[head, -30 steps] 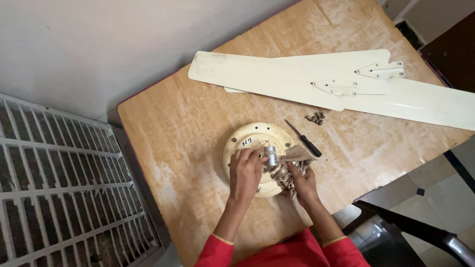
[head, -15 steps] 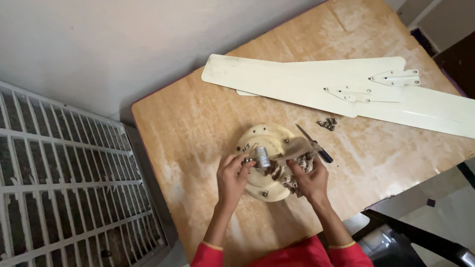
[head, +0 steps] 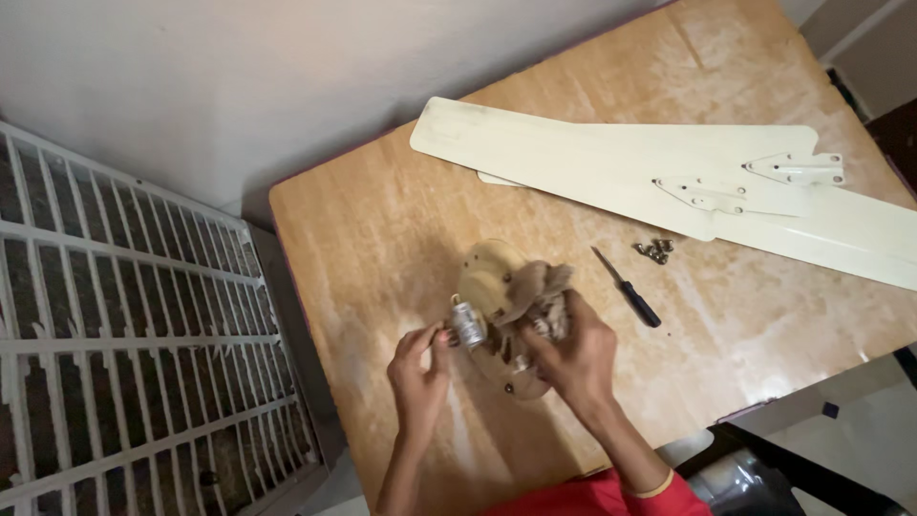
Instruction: The person wipes the ceiling fan motor housing and each fan blade with a cloth on a wooden table. They handle the motor housing and three blades one at a time, turning them over to clean both sides before placing them back on the table.
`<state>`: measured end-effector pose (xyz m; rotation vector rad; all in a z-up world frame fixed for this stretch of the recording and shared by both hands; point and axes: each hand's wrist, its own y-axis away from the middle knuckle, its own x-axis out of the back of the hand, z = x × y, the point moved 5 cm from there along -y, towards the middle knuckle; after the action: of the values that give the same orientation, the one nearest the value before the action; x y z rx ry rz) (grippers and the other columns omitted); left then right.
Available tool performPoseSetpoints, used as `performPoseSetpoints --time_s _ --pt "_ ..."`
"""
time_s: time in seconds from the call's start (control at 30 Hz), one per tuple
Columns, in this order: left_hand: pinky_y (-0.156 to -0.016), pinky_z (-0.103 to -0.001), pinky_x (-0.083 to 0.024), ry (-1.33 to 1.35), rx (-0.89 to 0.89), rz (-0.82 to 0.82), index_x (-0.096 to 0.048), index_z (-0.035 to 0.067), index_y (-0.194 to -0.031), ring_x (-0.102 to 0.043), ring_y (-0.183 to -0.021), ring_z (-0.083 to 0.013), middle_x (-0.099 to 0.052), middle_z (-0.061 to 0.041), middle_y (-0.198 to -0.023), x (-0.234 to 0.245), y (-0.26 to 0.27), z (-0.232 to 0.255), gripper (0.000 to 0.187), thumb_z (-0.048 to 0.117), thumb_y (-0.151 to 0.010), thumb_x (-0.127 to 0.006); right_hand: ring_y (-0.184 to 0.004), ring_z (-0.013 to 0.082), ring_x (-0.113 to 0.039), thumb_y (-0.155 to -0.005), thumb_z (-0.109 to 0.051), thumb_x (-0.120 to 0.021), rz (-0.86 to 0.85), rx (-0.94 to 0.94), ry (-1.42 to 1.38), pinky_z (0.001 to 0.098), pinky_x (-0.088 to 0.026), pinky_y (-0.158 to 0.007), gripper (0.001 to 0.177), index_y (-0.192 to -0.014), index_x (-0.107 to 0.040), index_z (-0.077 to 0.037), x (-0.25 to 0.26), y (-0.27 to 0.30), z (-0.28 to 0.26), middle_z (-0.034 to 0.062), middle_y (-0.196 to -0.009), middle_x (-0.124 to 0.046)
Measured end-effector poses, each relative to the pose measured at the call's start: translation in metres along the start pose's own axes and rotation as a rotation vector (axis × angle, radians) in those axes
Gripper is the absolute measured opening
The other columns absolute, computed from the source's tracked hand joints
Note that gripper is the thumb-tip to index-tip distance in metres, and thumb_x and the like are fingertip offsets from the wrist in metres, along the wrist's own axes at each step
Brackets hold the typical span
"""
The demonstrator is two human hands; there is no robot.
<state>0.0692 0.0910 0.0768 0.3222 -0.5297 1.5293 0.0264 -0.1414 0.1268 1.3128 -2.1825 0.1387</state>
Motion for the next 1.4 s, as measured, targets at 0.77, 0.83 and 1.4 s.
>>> performPoseSetpoints --time_s 0.77,0.83,1.4 --pt "-0.125 -0.053 -0.022 0.225 -0.037 -0.232 -0.043 0.002 -0.155 -0.021 -0.159 -0.0413 -0.036 -0.022 -0.167 -0.002 -0.033 0.058 0.087 0.070 -0.103 -0.026 -0.079 0.0337 -0.067 -0.063 -0.019 -0.088 -0.064 0.551 0.258 0.0441 -0.055 -0.067 0.070 -0.124 -0.064 0.003 -0.047 0.012 -0.069 0.0157 -0.086 -0.066" --pt "-0.125 -0.054 -0.021 0.262 -0.050 -0.204 -0.042 0.001 -0.156 -0.019 -0.159 -0.0416 -0.031 -0.022 -0.168 -0.010 -0.031 0.062 0.092 0.074 -0.102 -0.024 -0.080 0.0342 -0.067 -0.063 -0.018 -0.087 -0.006 0.587 0.198 0.0439 -0.055 -0.069 0.067 -0.123 -0.065 0.004 -0.042 0.011 -0.068 0.0166 -0.089 -0.068" --pt "-0.131 -0.053 -0.017 0.366 -0.178 0.111 -0.040 -0.001 -0.155 -0.027 -0.159 -0.0364 -0.042 -0.018 -0.161 -0.006 -0.016 0.033 0.110 0.089 -0.094 -0.024 -0.098 0.0216 -0.073 -0.084 -0.005 -0.063 -0.056 0.383 -0.486 0.0302 -0.056 -0.087 0.038 -0.121 -0.069 0.001 -0.086 0.043 0.014 0.0119 -0.107 -0.076"
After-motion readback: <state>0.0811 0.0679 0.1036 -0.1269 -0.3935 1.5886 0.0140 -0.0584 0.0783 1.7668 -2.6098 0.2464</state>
